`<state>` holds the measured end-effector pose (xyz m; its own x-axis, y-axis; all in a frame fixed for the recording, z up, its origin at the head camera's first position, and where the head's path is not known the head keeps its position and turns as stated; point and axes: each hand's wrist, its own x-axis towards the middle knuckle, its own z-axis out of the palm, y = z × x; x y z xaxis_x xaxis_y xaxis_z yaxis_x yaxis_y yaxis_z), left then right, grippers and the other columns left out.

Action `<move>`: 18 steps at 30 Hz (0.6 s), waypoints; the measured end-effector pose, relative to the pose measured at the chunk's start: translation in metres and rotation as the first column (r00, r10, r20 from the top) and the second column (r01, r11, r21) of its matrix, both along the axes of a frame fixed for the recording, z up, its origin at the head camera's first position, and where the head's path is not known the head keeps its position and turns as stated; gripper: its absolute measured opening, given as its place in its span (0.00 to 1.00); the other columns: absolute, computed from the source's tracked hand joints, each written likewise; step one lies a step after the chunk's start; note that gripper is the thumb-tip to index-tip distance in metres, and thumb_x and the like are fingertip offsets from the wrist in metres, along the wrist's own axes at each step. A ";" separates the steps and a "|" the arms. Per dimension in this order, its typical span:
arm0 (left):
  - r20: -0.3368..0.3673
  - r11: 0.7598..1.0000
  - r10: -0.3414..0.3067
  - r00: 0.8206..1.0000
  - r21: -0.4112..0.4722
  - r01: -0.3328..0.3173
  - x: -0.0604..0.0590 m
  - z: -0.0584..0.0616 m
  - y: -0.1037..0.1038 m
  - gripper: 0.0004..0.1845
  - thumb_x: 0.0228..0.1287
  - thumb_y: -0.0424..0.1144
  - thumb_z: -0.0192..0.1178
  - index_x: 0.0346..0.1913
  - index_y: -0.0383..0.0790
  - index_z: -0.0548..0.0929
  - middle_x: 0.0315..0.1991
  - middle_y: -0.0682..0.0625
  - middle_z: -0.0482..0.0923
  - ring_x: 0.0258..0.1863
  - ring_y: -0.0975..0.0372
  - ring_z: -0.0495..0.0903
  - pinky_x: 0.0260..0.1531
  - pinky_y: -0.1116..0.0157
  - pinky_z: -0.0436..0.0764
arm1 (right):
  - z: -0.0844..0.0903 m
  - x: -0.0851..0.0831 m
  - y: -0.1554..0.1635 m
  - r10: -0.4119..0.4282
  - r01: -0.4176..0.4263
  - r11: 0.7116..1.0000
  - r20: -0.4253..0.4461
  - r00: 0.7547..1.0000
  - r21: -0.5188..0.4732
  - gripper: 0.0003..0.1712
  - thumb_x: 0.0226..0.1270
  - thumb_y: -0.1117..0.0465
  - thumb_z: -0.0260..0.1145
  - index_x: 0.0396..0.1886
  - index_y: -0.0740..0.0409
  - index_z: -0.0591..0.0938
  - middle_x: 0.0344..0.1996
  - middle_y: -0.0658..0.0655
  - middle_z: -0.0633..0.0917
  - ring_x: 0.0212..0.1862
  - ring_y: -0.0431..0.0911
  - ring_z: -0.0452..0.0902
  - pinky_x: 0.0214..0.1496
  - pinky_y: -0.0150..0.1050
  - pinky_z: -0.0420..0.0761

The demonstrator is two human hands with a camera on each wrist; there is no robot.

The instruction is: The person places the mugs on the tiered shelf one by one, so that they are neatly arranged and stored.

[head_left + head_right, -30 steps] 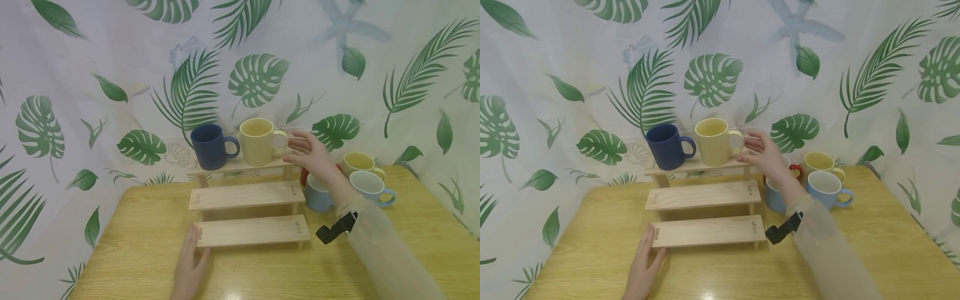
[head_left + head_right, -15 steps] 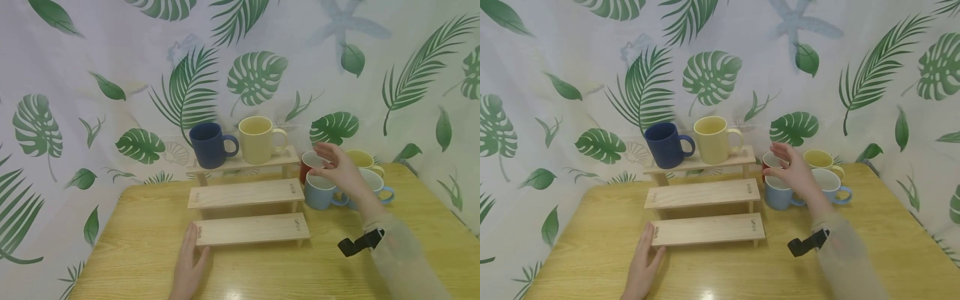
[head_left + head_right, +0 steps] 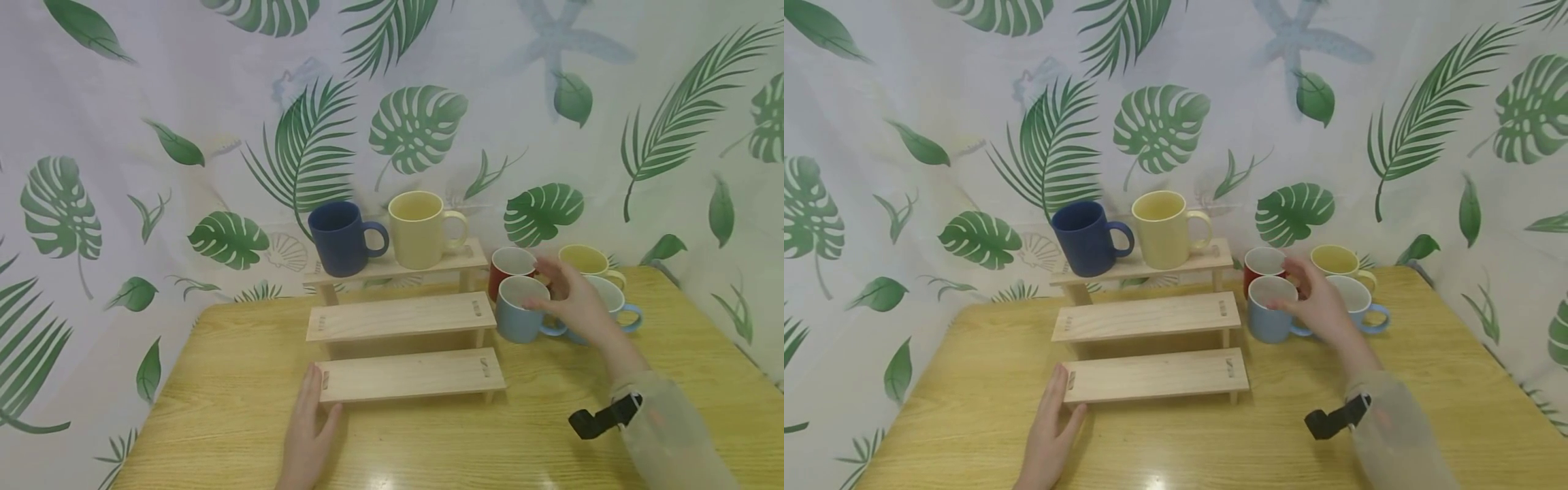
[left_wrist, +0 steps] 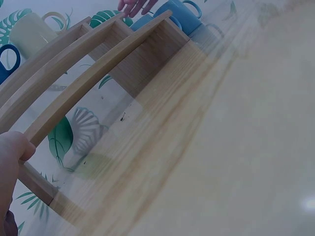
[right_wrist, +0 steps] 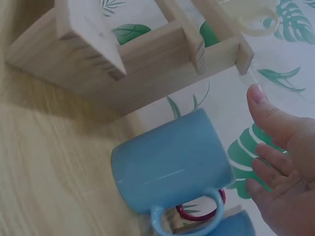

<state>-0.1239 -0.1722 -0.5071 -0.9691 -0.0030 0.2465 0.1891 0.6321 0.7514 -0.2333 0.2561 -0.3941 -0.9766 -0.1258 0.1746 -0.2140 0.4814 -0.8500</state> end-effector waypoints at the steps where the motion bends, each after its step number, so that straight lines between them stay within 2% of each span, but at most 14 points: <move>1: 0.002 1.000 -0.001 1.000 0.003 0.001 0.000 0.000 0.000 0.36 0.65 0.47 0.51 0.71 0.51 0.47 0.72 0.52 0.42 0.70 0.56 0.44 0.65 0.45 0.49 | -0.002 0.000 0.002 -0.005 0.005 1.000 -0.001 1.000 0.014 0.50 0.51 0.55 0.71 0.69 0.58 0.53 0.66 0.64 0.62 0.64 0.60 0.58 0.62 0.58 0.62; 5: 0.007 1.000 -0.002 1.000 0.010 0.002 0.000 0.000 0.000 0.35 0.66 0.47 0.51 0.71 0.52 0.47 0.72 0.52 0.42 0.70 0.56 0.44 0.65 0.45 0.48 | -0.013 0.000 0.008 -0.017 0.017 0.997 -0.004 1.000 0.076 0.52 0.49 0.51 0.71 0.69 0.60 0.53 0.66 0.66 0.60 0.64 0.63 0.58 0.61 0.60 0.62; 9: 0.010 1.000 -0.002 1.000 0.010 0.002 0.000 0.001 0.000 0.35 0.66 0.47 0.51 0.71 0.51 0.47 0.72 0.52 0.42 0.70 0.56 0.44 0.65 0.46 0.48 | -0.024 -0.001 0.011 -0.014 0.015 0.997 -0.021 1.000 0.071 0.52 0.47 0.52 0.73 0.68 0.61 0.55 0.64 0.68 0.62 0.65 0.65 0.54 0.62 0.61 0.59; 18: 0.016 1.000 -0.002 1.000 0.017 0.002 0.000 0.002 0.001 0.35 0.65 0.46 0.52 0.71 0.50 0.47 0.72 0.52 0.41 0.70 0.56 0.43 0.65 0.46 0.48 | -0.043 -0.004 0.014 -0.029 0.044 0.984 -0.091 0.995 0.173 0.53 0.44 0.50 0.74 0.66 0.64 0.58 0.62 0.67 0.65 0.62 0.65 0.59 0.58 0.63 0.62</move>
